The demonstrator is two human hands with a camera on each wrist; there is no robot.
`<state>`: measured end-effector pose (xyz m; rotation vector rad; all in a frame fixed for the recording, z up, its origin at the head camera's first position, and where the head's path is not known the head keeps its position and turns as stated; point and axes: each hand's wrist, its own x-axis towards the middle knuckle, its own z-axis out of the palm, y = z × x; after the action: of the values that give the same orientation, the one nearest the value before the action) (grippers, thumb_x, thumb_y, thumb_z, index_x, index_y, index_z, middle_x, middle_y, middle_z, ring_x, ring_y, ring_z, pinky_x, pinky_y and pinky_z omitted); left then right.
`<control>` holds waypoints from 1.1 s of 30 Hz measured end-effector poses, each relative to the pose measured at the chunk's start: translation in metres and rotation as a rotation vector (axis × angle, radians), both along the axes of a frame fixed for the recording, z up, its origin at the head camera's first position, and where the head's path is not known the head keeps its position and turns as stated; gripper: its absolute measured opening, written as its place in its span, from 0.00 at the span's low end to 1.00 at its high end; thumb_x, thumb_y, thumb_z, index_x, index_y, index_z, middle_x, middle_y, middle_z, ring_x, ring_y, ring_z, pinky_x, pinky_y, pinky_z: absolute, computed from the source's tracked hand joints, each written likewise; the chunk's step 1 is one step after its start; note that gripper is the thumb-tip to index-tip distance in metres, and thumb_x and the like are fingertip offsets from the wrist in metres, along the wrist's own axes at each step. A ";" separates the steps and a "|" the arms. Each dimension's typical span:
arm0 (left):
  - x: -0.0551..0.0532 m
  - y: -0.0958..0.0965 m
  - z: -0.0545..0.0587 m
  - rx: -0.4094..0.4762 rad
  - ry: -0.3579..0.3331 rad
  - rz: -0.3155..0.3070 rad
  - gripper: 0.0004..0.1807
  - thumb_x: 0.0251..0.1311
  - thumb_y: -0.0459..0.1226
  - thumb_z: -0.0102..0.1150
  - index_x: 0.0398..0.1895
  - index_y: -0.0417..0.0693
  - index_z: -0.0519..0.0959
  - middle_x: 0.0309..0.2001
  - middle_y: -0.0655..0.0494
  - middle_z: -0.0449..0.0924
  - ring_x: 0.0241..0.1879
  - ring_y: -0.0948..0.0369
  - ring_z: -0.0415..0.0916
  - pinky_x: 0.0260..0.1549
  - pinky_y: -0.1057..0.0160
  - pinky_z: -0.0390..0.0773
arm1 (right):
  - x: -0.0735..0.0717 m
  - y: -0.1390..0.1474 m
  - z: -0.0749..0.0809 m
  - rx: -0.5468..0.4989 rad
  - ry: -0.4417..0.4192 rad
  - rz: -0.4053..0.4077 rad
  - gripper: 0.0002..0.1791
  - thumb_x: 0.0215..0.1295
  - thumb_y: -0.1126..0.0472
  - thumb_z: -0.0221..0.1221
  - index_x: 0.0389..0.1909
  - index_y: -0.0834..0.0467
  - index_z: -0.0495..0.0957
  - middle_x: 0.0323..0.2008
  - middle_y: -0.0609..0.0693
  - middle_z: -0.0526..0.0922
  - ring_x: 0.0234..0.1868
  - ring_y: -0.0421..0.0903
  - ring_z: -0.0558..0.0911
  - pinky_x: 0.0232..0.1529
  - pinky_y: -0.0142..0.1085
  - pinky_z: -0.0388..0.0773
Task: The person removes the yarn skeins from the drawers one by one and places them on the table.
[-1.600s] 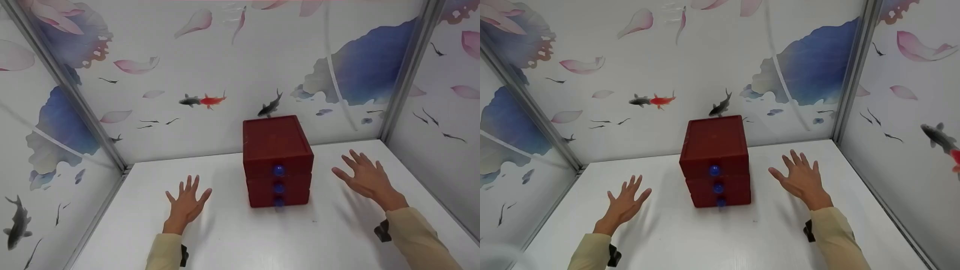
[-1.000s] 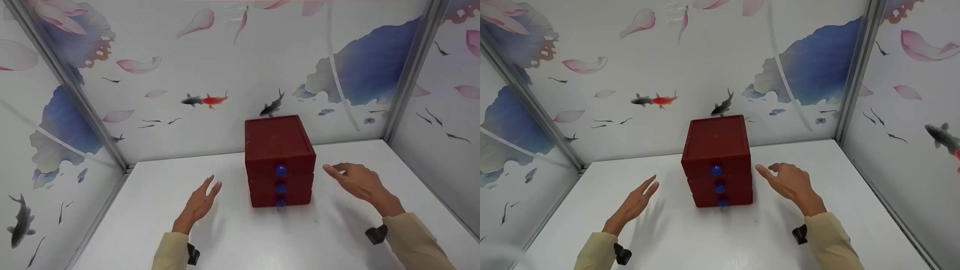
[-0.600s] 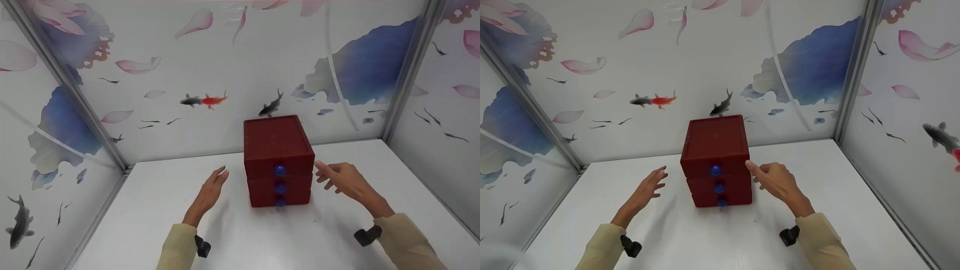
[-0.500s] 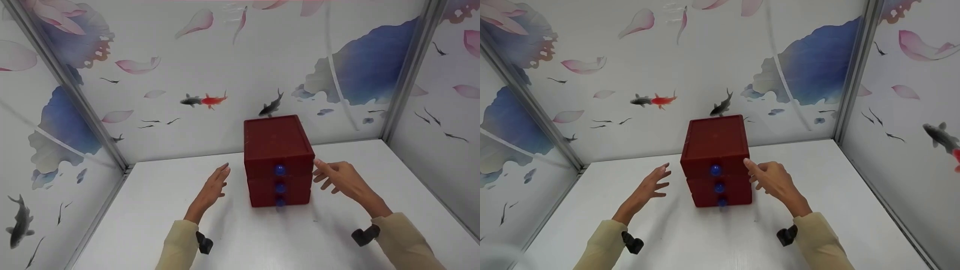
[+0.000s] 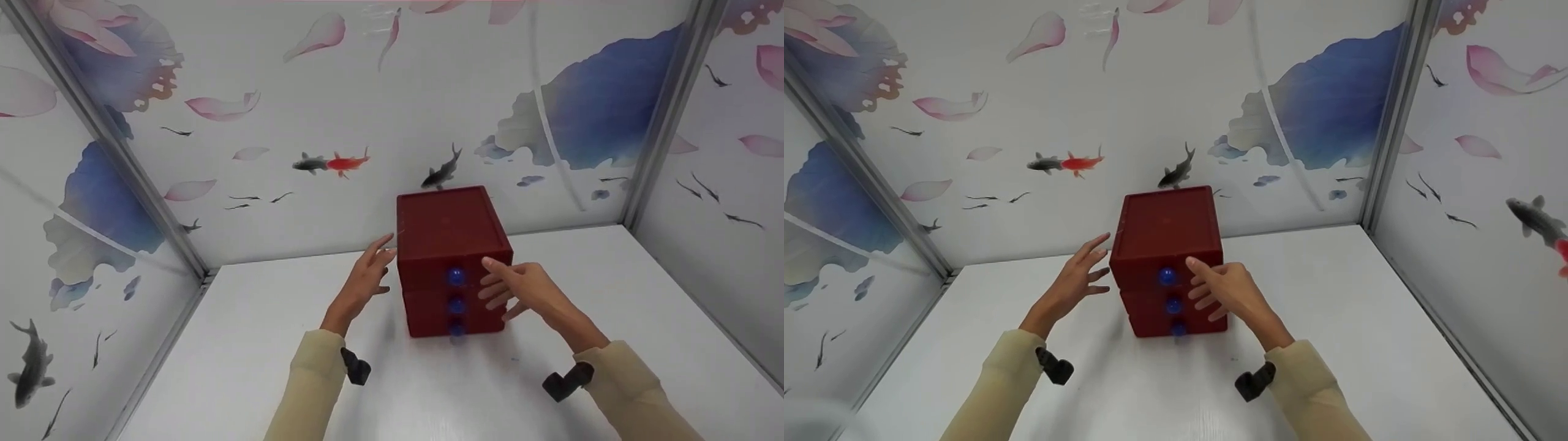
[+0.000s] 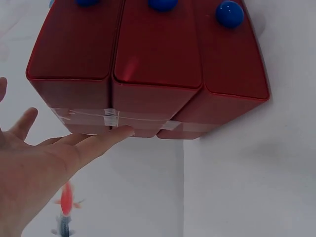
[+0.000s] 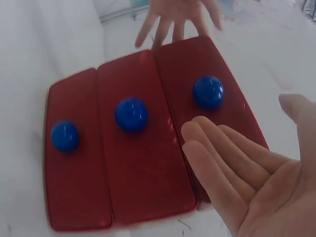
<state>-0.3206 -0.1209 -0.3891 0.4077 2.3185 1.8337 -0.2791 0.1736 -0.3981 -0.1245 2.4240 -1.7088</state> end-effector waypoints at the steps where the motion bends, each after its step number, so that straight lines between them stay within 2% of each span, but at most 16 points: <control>1: -0.002 0.002 0.002 0.009 -0.003 -0.003 0.30 0.64 0.56 0.42 0.69 0.65 0.53 0.71 0.48 0.49 0.67 0.37 0.50 0.53 0.38 0.65 | -0.001 -0.003 0.000 -0.014 -0.010 -0.004 0.42 0.54 0.28 0.49 0.47 0.64 0.77 0.37 0.56 0.85 0.34 0.49 0.84 0.30 0.43 0.80; 7: -0.011 0.010 0.005 0.039 -0.017 -0.020 0.28 0.66 0.51 0.44 0.68 0.64 0.55 0.71 0.46 0.47 0.67 0.39 0.50 0.53 0.37 0.64 | -0.006 -0.017 0.000 -0.102 -0.085 0.000 0.43 0.51 0.27 0.51 0.48 0.63 0.76 0.39 0.57 0.84 0.37 0.49 0.84 0.34 0.42 0.80; 13: -0.017 0.019 0.000 0.086 -0.053 -0.019 0.25 0.65 0.51 0.45 0.66 0.69 0.60 0.70 0.54 0.53 0.66 0.47 0.57 0.51 0.42 0.69 | -0.010 -0.030 -0.008 -0.210 -0.162 0.039 0.42 0.52 0.30 0.54 0.50 0.65 0.73 0.42 0.58 0.83 0.40 0.51 0.84 0.38 0.42 0.80; 17: -0.019 0.022 -0.003 0.097 -0.063 -0.021 0.23 0.66 0.50 0.45 0.64 0.69 0.61 0.69 0.57 0.55 0.66 0.49 0.59 0.49 0.43 0.71 | -0.013 -0.038 -0.014 -0.256 -0.190 0.021 0.43 0.51 0.31 0.56 0.52 0.65 0.71 0.43 0.58 0.83 0.41 0.52 0.84 0.39 0.42 0.80; 25: -0.023 0.023 -0.007 0.096 -0.062 -0.039 0.22 0.65 0.51 0.45 0.62 0.71 0.62 0.70 0.55 0.52 0.64 0.46 0.61 0.47 0.44 0.72 | -0.017 -0.048 -0.021 -0.335 -0.168 -0.044 0.37 0.52 0.37 0.60 0.50 0.65 0.71 0.41 0.59 0.84 0.43 0.51 0.84 0.42 0.40 0.79; 33: -0.021 0.026 -0.006 0.072 -0.048 -0.031 0.23 0.66 0.51 0.45 0.63 0.68 0.61 0.72 0.55 0.48 0.66 0.43 0.56 0.49 0.41 0.70 | -0.018 -0.048 -0.024 -0.329 -0.137 -0.082 0.35 0.54 0.38 0.59 0.49 0.64 0.73 0.40 0.58 0.84 0.42 0.49 0.84 0.43 0.38 0.79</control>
<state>-0.3413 -0.0946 -0.3954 0.4029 2.2076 1.8959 -0.2975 0.1258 -0.4224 0.0502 2.0633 -2.0669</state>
